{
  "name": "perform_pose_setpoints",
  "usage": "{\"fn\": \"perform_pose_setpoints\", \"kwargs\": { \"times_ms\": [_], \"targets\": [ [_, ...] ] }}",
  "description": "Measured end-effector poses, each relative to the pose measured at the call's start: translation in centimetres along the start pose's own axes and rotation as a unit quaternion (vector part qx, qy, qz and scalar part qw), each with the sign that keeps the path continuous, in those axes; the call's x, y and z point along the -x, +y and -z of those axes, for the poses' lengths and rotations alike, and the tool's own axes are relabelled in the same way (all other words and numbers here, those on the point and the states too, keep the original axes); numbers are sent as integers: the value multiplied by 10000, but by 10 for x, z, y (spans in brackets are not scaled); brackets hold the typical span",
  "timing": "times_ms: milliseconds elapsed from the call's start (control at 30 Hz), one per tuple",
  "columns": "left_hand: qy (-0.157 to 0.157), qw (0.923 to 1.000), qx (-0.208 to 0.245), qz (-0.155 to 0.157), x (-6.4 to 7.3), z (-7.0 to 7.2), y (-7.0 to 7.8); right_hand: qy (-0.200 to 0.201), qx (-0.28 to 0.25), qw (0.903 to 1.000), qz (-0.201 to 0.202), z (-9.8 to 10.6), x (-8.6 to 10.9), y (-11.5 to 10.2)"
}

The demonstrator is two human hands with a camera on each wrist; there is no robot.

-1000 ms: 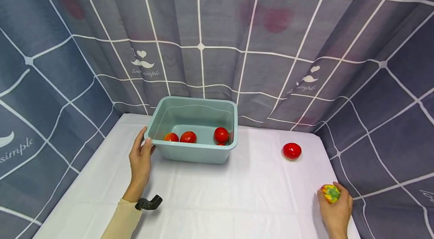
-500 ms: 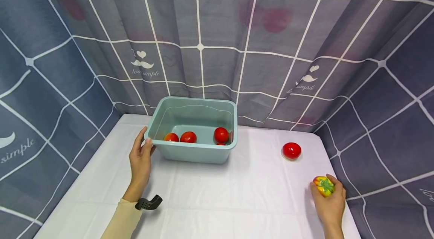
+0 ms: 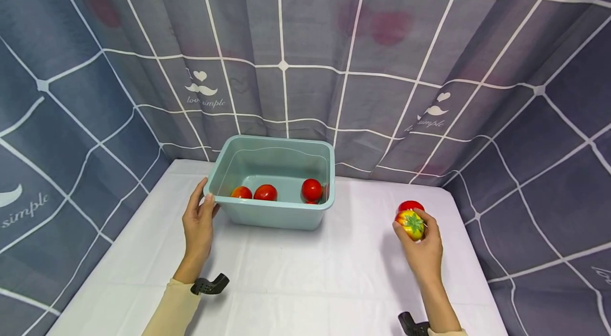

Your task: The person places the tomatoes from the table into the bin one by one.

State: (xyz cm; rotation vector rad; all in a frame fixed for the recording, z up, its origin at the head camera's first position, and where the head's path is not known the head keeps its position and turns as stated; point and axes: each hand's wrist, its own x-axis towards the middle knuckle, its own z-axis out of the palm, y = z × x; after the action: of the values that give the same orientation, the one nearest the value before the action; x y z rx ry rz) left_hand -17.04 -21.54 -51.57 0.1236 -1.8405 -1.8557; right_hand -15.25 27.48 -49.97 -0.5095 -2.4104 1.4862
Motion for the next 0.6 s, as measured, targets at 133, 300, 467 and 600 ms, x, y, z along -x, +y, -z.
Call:
{"fn": "perform_pose_setpoints", "kwargs": {
  "times_ms": [133, 300, 467, 600],
  "targets": [
    [21, 10000, 16, 0, 0, 0, 0, -248, -622, 9969, 416, -22, -3, -27],
    [35, 10000, 36, -23, 0, 1, -1, -609, -1173, 9858, 1036, -47, -8, -61],
    [21, 10000, 36, -21, -1, 1, -1, -1021, -1146, 9741, 1661, -69, -12, -92],
    [6, 10000, 43, -21, -1, 0, -2, -1327, -988, 9632, 2120, -85, -15, -112]
  ]
}}
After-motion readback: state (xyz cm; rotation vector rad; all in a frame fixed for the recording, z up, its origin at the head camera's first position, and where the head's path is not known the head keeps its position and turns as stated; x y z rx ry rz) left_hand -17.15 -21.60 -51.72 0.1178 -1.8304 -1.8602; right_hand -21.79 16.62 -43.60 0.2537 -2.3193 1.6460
